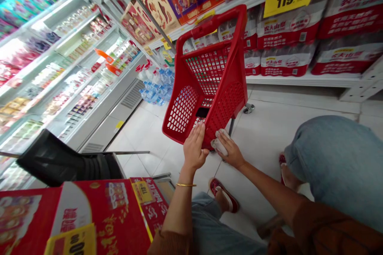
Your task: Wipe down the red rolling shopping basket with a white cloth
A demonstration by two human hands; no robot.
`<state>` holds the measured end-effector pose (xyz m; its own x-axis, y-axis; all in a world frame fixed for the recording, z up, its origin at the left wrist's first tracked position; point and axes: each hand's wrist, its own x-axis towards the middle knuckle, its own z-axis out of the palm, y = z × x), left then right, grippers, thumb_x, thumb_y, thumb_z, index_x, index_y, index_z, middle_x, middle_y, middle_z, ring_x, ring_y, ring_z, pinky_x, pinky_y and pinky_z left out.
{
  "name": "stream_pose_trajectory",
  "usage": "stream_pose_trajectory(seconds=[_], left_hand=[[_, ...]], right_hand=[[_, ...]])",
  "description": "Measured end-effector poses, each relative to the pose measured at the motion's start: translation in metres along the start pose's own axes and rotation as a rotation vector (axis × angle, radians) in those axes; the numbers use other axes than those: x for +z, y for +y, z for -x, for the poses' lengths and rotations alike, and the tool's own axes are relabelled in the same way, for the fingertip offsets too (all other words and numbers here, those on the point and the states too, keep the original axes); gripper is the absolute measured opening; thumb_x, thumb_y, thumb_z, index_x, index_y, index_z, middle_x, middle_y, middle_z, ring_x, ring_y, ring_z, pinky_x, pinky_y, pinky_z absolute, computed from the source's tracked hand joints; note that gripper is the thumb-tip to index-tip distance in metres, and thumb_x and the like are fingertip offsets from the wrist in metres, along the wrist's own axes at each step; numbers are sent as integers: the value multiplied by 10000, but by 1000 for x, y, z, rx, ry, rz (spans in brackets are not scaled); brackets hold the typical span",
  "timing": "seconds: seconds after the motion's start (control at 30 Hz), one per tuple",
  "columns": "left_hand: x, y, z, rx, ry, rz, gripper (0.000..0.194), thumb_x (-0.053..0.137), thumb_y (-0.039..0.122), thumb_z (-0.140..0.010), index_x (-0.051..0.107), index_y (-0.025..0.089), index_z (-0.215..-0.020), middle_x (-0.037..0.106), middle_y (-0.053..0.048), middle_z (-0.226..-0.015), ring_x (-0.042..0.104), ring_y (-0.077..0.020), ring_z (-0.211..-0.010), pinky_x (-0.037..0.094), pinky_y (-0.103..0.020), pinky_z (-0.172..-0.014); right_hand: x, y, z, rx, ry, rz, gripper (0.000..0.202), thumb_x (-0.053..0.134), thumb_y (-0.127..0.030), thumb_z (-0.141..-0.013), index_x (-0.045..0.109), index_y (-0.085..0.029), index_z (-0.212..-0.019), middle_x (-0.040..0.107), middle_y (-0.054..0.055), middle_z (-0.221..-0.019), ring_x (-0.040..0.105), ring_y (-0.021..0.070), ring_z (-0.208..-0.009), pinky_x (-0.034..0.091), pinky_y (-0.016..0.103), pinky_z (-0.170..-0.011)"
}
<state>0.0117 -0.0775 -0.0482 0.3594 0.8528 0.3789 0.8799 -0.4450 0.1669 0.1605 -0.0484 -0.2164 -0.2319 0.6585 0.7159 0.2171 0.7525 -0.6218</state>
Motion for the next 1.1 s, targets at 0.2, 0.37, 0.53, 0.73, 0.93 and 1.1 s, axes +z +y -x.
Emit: stream_pose_trajectory(seconds=[0.2,0.37,0.53,0.73,0.93,1.1], left_hand=[[0,0,2,-15,-12,2,960,-30,743,-888,278,101,-1532,376,-161,-1542,340,-258,-1445,300,-422,-1175],[0,-1,3,-33,4,43,960,-8,748,-892,304,93,-1521,382,-168,-1538,326,-264,-1451,306,-429,-1172],[-2,-1,2,-25,-6,82,931,26,750,-900,296,119,-1529,376,-160,-1543,347,-267,-1441,299,-430,-1178],[-4,-3,1,-32,-11,102,924,34,752,-901,298,128,-1530,376,-156,-1545,329,-274,-1449,304,-440,-1173],[-4,-4,2,-35,-5,98,913,32,742,-908,277,128,-1538,375,-158,-1544,316,-269,-1455,295,-436,-1173],[-4,-6,3,-39,-8,86,916,23,741,-907,274,127,-1539,372,-156,-1546,303,-261,-1461,289,-426,-1172]], right_hand=[[-21,-36,-58,-85,93,-30,812,600,-291,-900,138,-239,-1566,239,109,-1605,271,316,-1460,369,587,-1144],[-18,-42,-83,-126,101,-51,780,555,-310,-927,119,-220,-1567,218,121,-1611,254,303,-1469,331,591,-1160],[-8,-32,-70,-125,82,-66,786,563,-321,-925,126,-202,-1567,212,136,-1611,237,307,-1474,351,573,-1154],[-4,-22,-63,-147,29,-51,807,557,-324,-928,86,-190,-1570,200,158,-1611,211,325,-1479,356,598,-1143],[4,-1,-38,-169,-36,-23,819,567,-277,-922,75,-174,-1568,211,186,-1603,136,342,-1492,338,651,-1131],[8,14,-20,-156,-81,16,847,575,-258,-918,36,-180,-1567,239,202,-1591,162,346,-1486,329,675,-1126]])
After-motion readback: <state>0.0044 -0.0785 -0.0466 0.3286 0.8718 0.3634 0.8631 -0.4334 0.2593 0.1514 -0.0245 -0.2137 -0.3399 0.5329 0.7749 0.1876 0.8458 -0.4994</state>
